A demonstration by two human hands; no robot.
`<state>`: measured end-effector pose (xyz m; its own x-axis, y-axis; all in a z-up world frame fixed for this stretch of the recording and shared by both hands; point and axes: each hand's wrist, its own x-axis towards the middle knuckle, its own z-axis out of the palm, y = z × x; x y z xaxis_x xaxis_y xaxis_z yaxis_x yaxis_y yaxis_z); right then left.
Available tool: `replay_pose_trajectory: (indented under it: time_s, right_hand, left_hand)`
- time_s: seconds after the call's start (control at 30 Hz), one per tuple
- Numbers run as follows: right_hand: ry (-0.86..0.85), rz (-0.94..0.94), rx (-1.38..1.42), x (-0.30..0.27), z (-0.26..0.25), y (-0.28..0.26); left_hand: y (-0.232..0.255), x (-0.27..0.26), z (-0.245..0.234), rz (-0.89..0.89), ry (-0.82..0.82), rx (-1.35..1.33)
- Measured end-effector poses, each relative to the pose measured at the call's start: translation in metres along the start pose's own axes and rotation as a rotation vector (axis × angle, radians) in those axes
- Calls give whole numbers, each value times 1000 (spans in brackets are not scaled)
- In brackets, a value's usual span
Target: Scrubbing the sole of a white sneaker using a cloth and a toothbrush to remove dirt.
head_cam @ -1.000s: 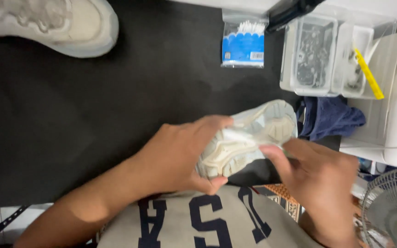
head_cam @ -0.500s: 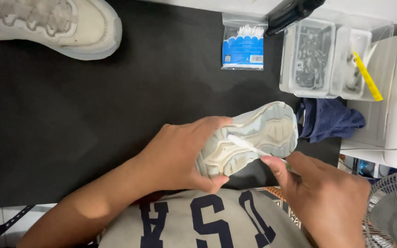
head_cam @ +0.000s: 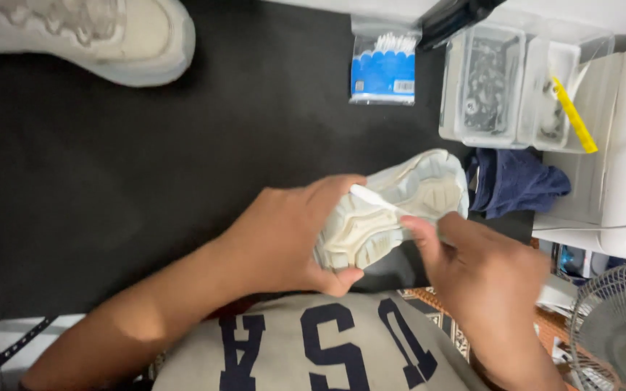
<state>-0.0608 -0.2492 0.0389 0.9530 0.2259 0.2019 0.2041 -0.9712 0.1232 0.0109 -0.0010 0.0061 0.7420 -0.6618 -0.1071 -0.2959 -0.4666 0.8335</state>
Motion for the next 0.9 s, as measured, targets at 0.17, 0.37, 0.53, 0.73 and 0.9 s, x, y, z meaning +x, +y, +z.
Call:
replay_pose_trajectory:
  time_s: [0.17, 0.37, 0.53, 0.73, 0.9]
  right_hand:
    - [-246, 97, 320, 12, -10, 27]
    - [-256, 78, 582, 25, -6, 17]
    - [-438, 200, 476, 31, -6, 31]
    - [-350, 113, 598, 41, -8, 29]
    - [-476, 158, 507, 46, -2, 40]
  left_hand:
    - [-1, 2, -4, -19, -51, -8]
    - [-1, 2, -3, 18, -64, -10]
    - [-2, 2, -3, 3, -55, -7]
    - [-1, 3, -5, 3, -66, -14]
    - [-2, 4, -3, 27, -113, 26]
